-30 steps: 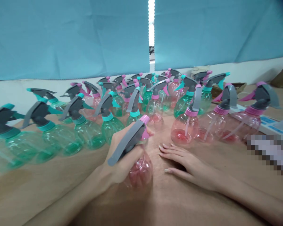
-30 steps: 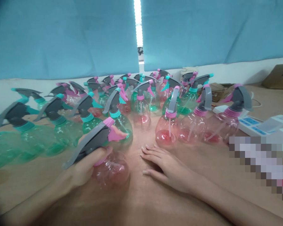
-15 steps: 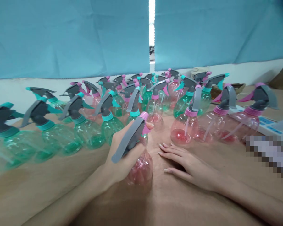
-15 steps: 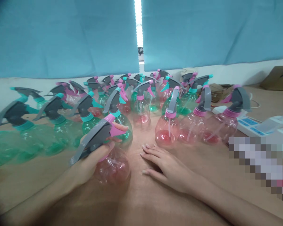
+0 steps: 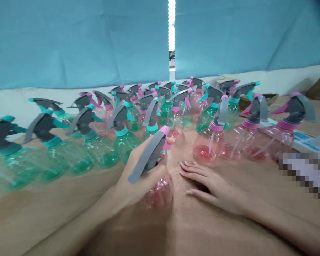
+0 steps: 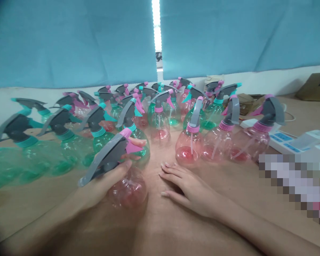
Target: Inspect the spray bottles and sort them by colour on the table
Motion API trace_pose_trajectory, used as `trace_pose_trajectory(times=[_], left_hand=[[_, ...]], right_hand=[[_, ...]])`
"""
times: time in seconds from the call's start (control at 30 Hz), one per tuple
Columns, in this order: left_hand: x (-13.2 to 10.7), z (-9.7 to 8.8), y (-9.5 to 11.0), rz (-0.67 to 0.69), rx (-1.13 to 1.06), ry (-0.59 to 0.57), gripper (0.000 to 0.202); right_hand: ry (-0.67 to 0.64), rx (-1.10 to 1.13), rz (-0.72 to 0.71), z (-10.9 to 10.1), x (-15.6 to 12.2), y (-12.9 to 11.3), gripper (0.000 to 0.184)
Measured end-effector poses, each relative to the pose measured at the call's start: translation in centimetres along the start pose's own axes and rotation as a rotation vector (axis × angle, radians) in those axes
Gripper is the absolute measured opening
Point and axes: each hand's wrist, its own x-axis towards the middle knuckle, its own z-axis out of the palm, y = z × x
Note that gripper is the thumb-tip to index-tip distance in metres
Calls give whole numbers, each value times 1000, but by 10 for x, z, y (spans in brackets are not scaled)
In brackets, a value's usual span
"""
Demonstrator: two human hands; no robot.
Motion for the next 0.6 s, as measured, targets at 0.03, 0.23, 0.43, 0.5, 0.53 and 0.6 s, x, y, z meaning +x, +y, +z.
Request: trace_pose_trajectory(times=[0.03, 0.23, 0.43, 0.5, 0.53, 0.6], left_hand=[[0, 2, -1, -9, -11, 11, 30], [0, 11, -11, 42, -66, 41, 57], [1, 10, -6, 11, -87, 25, 57], [0, 10, -3, 26, -78, 26, 55], [-1, 11, -2, 42, -69, 27, 52], [-3, 12, -2, 66, -41, 29, 49]], right_hand=[[0, -1, 4, 0, 0, 0, 52], [-18, -17, 10, -1, 0, 0, 54], [-9, -3, 0, 0, 0, 1, 53], [-7, -4, 1, 0, 0, 1, 54], [-7, -6, 2, 0, 0, 2, 54], [-13, -15, 9, 0, 0, 2, 53]])
